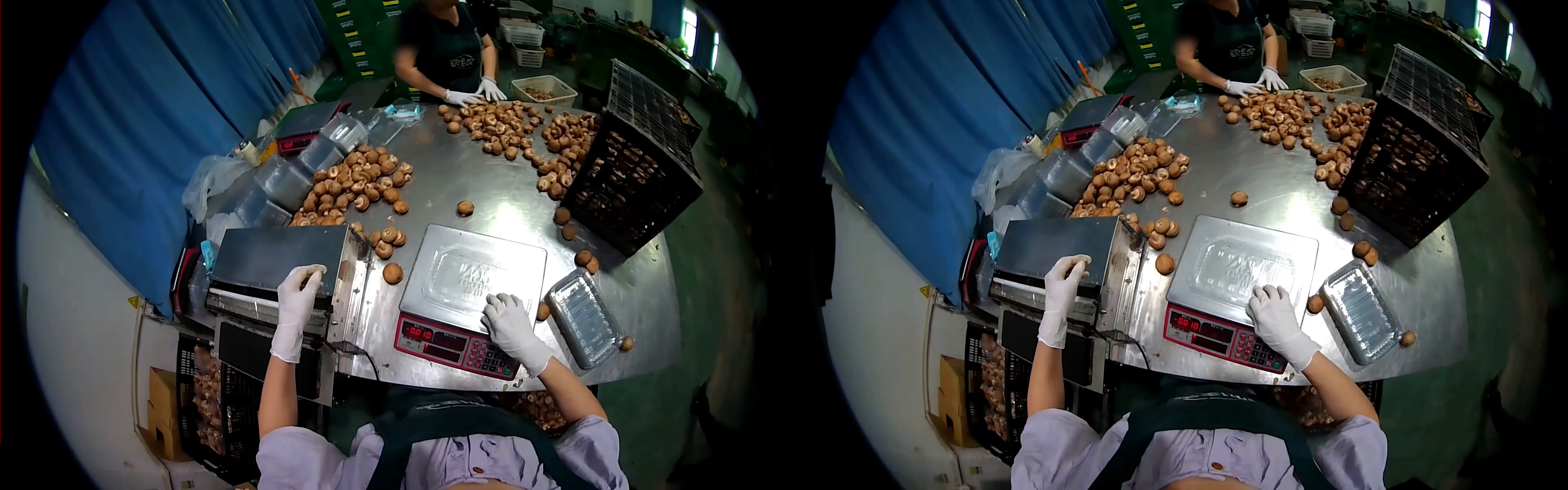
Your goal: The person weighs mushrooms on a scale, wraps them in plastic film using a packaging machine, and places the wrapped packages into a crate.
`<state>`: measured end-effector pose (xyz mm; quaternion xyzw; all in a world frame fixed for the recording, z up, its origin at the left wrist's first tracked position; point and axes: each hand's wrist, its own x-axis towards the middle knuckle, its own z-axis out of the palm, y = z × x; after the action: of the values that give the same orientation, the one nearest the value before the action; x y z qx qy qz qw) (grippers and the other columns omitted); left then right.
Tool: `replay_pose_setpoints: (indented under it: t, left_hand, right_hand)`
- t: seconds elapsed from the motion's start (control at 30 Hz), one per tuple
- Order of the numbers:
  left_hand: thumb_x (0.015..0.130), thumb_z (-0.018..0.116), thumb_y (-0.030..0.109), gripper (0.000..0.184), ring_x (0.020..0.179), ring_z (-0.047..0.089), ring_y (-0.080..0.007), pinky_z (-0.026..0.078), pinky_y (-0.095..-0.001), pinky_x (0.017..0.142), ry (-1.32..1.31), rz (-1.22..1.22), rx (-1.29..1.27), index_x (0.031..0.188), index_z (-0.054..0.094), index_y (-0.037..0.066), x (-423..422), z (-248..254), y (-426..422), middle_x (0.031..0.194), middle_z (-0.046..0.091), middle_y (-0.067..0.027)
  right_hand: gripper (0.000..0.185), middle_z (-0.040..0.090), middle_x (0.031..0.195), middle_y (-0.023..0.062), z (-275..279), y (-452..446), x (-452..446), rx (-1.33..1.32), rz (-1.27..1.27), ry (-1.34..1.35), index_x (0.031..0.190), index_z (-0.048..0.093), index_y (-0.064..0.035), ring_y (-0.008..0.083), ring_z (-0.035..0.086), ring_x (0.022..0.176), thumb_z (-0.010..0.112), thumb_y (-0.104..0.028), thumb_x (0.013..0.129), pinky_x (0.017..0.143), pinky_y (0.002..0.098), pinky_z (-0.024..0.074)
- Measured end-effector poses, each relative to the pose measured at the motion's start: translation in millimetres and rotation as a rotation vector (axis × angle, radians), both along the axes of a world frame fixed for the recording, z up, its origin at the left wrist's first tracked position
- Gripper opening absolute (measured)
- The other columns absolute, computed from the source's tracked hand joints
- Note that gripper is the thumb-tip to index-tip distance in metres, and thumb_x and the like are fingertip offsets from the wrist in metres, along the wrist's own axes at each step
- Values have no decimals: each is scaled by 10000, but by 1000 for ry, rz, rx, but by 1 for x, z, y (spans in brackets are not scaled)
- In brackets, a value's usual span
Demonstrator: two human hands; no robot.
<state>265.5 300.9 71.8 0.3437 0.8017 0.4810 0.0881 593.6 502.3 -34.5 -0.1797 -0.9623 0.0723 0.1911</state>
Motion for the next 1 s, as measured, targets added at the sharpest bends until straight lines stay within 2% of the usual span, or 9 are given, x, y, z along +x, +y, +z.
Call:
replay_pose_setpoints:
  t: [0.23, 0.37, 0.47, 0.6, 0.7, 0.77, 0.83, 0.87, 1.0]
  left_hand:
    - [847, 590, 107, 160, 797, 609, -139, 478, -254, 746, 63, -3, -160, 954, 670, 18, -31, 3, 7, 892, 646, -73]
    - [841, 601, 151, 196, 856, 626, -191, 477, -273, 783, 43, 27, -229, 994, 665, 47, -63, 6, 31, 943, 648, -90]
    - [829, 618, 217, 313, 1012, 592, -274, 455, -321, 876, 145, -68, -286, 1096, 620, 54, -95, 3, 59, 1080, 618, -127]
    - [821, 615, 308, 425, 1103, 536, -304, 412, -353, 944, 184, -138, -451, 1166, 580, 62, -159, -10, 110, 1207, 547, -163]
    - [811, 621, 332, 453, 1112, 529, -317, 406, -355, 952, 104, -161, -526, 1173, 579, 63, -211, -19, 158, 1204, 548, -168]
    - [789, 638, 365, 500, 1111, 532, -315, 411, -352, 948, 197, -184, -539, 1181, 575, 61, -251, -38, 191, 1200, 555, -173]
    - [776, 648, 383, 522, 1091, 549, -316, 420, -354, 937, 242, -235, -523, 1179, 576, 61, -286, -56, 231, 1165, 582, -176]
    - [765, 654, 393, 534, 1068, 563, -320, 428, -356, 927, 143, -256, -558, 1176, 578, 61, -297, -57, 252, 1126, 606, -178]
    - [787, 618, 412, 531, 1085, 548, -326, 430, -371, 925, 105, -275, -487, 1183, 568, 62, -333, -99, 325, 1131, 598, -184]
  right_hand:
    - [179, 630, 1012, 91, 9, 25, 5, -281, 108, 37, 818, 646, -45, 286, 551, 990, 622, -222, 795, 859, 402, 417]
    - [199, 658, 898, 135, 31, 37, -7, -513, 48, 13, 901, 654, -28, 309, 604, 865, 644, -187, 782, 781, 377, 483]
    - [241, 654, 931, 163, 57, 52, -29, -807, -64, 45, 979, 651, -32, 303, 616, 883, 644, -202, 809, 798, 348, 492]
    - [331, 649, 985, 187, 67, 96, -86, -832, -114, 119, 1058, 636, -39, 301, 623, 953, 586, -296, 856, 844, 336, 479]
    - [437, 646, 1033, 183, 50, 142, -148, -862, -121, 116, 1117, 615, -34, 279, 628, 946, 535, -394, 881, 846, 333, 471]
    - [472, 644, 1056, 171, 33, 176, -199, -992, -146, 120, 1148, 601, -31, 252, 618, 973, 514, -418, 894, 861, 328, 457]
    - [508, 608, 1140, 155, 24, 200, -246, -1199, -249, 125, 1200, 570, -31, 226, 550, 1088, 508, -438, 901, 945, 314, 394]
    - [528, 590, 1182, 147, 19, 212, -270, -1297, -309, 133, 1227, 554, -31, 213, 516, 1146, 505, -447, 905, 986, 308, 362]
    - [549, 518, 1293, 122, -49, 265, -356, -1261, -157, 308, 1264, 507, 3, 207, 442, 1229, 498, -423, 919, 1049, 298, 292]
